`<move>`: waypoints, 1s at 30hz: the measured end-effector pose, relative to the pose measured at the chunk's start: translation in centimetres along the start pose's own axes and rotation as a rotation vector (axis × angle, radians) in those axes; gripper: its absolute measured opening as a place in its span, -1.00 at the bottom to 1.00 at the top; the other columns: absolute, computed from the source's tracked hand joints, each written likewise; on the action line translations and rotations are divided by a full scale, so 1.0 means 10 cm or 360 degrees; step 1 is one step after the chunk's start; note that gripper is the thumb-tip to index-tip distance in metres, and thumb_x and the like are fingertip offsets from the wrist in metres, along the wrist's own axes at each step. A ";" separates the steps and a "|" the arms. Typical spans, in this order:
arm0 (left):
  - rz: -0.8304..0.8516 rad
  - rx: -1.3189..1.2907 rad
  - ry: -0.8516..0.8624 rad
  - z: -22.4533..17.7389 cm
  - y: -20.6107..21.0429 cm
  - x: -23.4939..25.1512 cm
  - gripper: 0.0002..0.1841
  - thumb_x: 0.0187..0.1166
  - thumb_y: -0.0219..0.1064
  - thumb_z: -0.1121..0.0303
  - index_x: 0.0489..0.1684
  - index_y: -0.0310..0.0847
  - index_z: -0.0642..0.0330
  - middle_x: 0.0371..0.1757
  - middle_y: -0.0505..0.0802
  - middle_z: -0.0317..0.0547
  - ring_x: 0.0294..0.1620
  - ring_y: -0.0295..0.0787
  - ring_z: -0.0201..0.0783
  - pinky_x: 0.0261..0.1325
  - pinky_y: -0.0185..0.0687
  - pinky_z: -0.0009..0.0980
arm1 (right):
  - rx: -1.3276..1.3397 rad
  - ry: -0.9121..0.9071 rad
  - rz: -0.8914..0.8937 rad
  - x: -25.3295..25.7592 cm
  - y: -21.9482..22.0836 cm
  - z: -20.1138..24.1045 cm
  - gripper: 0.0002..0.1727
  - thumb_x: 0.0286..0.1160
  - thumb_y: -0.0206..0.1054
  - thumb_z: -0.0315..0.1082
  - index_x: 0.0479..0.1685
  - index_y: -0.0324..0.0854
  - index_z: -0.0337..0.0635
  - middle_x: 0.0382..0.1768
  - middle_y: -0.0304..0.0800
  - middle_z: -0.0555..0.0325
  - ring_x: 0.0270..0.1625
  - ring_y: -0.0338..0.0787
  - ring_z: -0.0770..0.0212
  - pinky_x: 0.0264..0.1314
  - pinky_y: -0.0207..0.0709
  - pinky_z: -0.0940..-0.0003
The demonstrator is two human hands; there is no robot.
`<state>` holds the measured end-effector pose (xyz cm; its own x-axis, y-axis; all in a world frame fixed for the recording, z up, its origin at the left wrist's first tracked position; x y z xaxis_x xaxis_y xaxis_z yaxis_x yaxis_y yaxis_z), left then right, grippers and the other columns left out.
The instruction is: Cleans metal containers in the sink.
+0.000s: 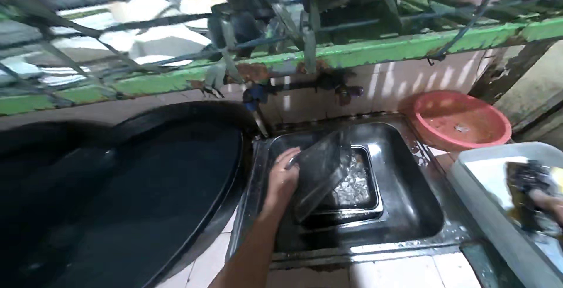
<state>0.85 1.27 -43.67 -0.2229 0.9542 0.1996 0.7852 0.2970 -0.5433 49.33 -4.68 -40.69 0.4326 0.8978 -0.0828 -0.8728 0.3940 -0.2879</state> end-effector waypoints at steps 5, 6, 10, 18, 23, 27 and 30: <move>0.0130 0.0058 -0.0371 0.01 0.39 0.03 -0.60 0.61 0.24 0.58 0.39 0.69 0.20 0.43 0.76 0.07 0.49 0.65 -0.07 0.59 0.47 -0.09 | -0.0021 -0.0116 0.0385 0.11 1.51 0.33 -0.16 0.42 0.44 -0.28 0.79 0.21 -0.07 0.36 0.65 -0.22 0.19 0.76 0.00 0.19 0.67 -0.05; 0.0169 0.0077 -0.0413 -0.02 0.43 0.03 -0.60 0.61 0.24 0.57 0.41 0.68 0.20 0.45 0.75 0.08 0.52 0.63 -0.08 0.61 0.45 -0.11 | -0.0017 -0.0094 0.0472 0.07 1.81 0.39 -0.17 0.48 0.44 -0.27 0.81 0.20 -0.06 0.37 0.64 -0.24 0.21 0.76 -0.03 0.19 0.66 -0.07; 0.0371 0.0125 -0.0502 -0.34 0.49 0.03 -0.63 0.70 0.18 0.48 0.42 0.64 0.29 0.45 0.73 0.13 0.53 0.61 -0.07 0.66 0.41 -0.15 | 0.0070 -0.0328 0.0742 -0.30 2.92 0.40 -0.16 0.44 0.47 -0.24 0.77 0.24 -0.25 0.53 0.51 -0.31 0.50 0.61 -0.10 0.52 0.50 -0.03; 0.0250 -0.0132 -0.0536 -0.60 0.11 -0.15 -0.57 0.56 0.22 0.63 0.38 0.72 0.14 0.42 0.75 -0.06 0.46 0.63 -0.30 0.54 0.50 -0.33 | -0.0056 -0.0178 0.0434 0.52 3.21 0.04 -0.20 0.54 0.45 -0.13 0.75 0.26 -0.24 0.50 0.49 -0.44 0.53 0.54 -0.28 0.55 0.42 -0.23; 0.0307 -0.0122 -0.0542 -0.55 0.33 0.04 -0.61 0.59 0.19 0.60 0.34 0.73 0.19 0.39 0.77 -0.04 0.45 0.64 -0.29 0.54 0.51 -0.31 | -0.0129 -0.0606 0.0582 0.06 3.30 0.29 -0.28 0.48 0.44 -0.09 0.56 0.47 -0.38 0.36 0.65 -0.36 0.46 0.64 -0.22 0.57 0.46 -0.13; 0.0314 -0.0089 -0.0472 -0.60 0.40 0.13 -0.66 0.58 0.32 0.52 0.28 0.77 0.16 0.37 0.79 -0.06 0.43 0.66 -0.29 0.53 0.53 -0.28 | -0.0046 -0.0813 0.0629 0.13 3.29 0.26 -0.34 0.48 0.41 -0.04 0.47 0.57 -0.32 0.31 0.74 -0.20 0.44 0.67 -0.09 0.60 0.44 -0.09; 0.0273 -0.0141 -0.0339 -0.63 0.21 0.07 -0.54 0.44 0.26 0.64 0.23 0.82 -0.01 0.34 0.82 -0.29 0.40 0.68 -0.44 0.46 0.60 -0.36 | -0.0010 -0.0285 0.0313 0.80 2.93 0.03 -0.31 0.59 0.39 -0.18 0.66 0.36 -0.32 0.45 0.60 -0.33 0.49 0.63 -0.18 0.57 0.48 -0.15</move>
<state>5.99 2.34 -39.54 -0.1917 0.9789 -0.0701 0.8671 0.1355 -0.4793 27.18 14.05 -49.54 0.2074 0.9777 0.0321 -0.9345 0.2077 -0.2891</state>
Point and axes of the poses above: each hand's wrist, its own x-axis towards the middle knuckle, its own y-axis out of the palm, z = x × y, the point moved 1 cm from there along x, towards the middle knuckle
